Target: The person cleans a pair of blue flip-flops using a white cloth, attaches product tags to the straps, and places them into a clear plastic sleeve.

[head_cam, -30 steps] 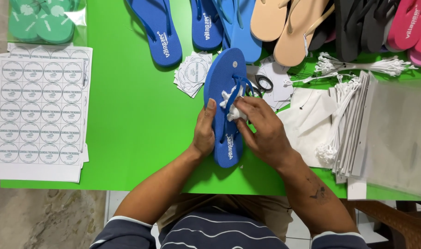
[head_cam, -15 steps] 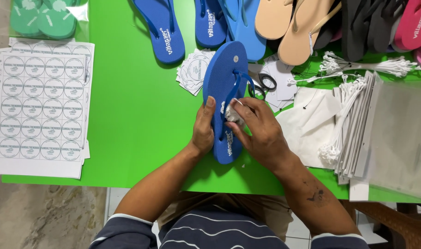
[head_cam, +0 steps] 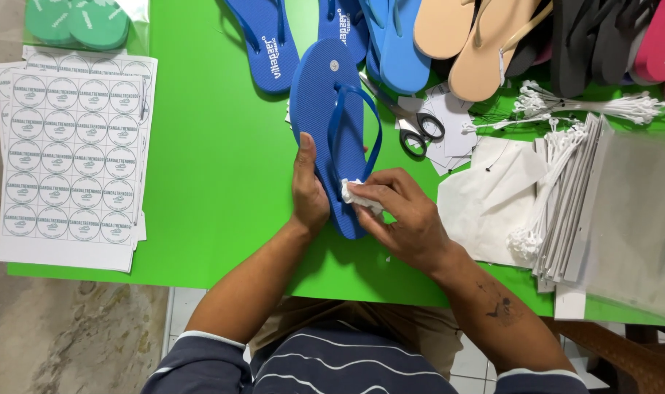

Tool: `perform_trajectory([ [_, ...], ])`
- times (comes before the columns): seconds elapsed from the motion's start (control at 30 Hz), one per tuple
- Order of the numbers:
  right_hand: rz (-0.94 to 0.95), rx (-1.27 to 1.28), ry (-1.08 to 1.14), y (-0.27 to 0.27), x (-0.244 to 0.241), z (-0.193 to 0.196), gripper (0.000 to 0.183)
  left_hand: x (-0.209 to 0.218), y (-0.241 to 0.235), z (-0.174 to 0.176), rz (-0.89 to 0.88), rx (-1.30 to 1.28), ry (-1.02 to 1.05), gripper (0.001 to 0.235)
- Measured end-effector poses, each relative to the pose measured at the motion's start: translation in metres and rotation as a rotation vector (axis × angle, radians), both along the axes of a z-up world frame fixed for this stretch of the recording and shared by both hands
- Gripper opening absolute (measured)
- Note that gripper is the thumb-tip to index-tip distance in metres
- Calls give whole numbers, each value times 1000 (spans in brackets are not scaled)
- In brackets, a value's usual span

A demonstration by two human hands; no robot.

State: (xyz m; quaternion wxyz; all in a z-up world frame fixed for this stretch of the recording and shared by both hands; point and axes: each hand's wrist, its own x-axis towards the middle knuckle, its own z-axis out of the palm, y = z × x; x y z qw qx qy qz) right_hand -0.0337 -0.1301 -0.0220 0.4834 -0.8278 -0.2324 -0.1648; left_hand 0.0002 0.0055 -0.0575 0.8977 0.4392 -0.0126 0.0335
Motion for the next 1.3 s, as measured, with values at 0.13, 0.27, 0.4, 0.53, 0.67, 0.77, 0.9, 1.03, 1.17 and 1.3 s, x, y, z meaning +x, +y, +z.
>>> perform_trajectory([
  [0.13, 82, 23, -32, 3, 0, -3, 20, 4, 4, -2, 27, -12, 4, 47],
  [0.27, 244, 160, 87, -2, 0, -3, 17, 9, 10, -3, 68, -40, 15, 49],
  [0.4, 44, 171, 14, -15, 9, -17, 19, 12, 12, -5, 102, -69, 28, 51],
  [0.53, 34, 80, 35, -14, 12, -16, 20, 12, 13, -6, 123, -92, 34, 53],
  [0.67, 85, 93, 73, -10, 10, -21, 21, 17, 15, -6, 163, -119, 39, 55],
  [0.77, 129, 107, 99, -8, 8, -19, 20, 19, 16, -6, 189, -136, 43, 56],
  [0.9, 184, 102, 100, -8, 6, -24, 20, 24, 18, -6, 216, -158, 50, 59],
  [1.03, 222, 118, 114, -6, 5, -17, 18, 28, 20, -5, 229, -170, 52, 60],
  [1.17, 346, 128, 138, -7, 5, -7, 16, 36, 28, -3, 250, -187, 56, 63],
  [1.3, 299, 200, 126, -19, 11, -18, 15, 47, 35, 29, 472, -141, 107, 45],
])
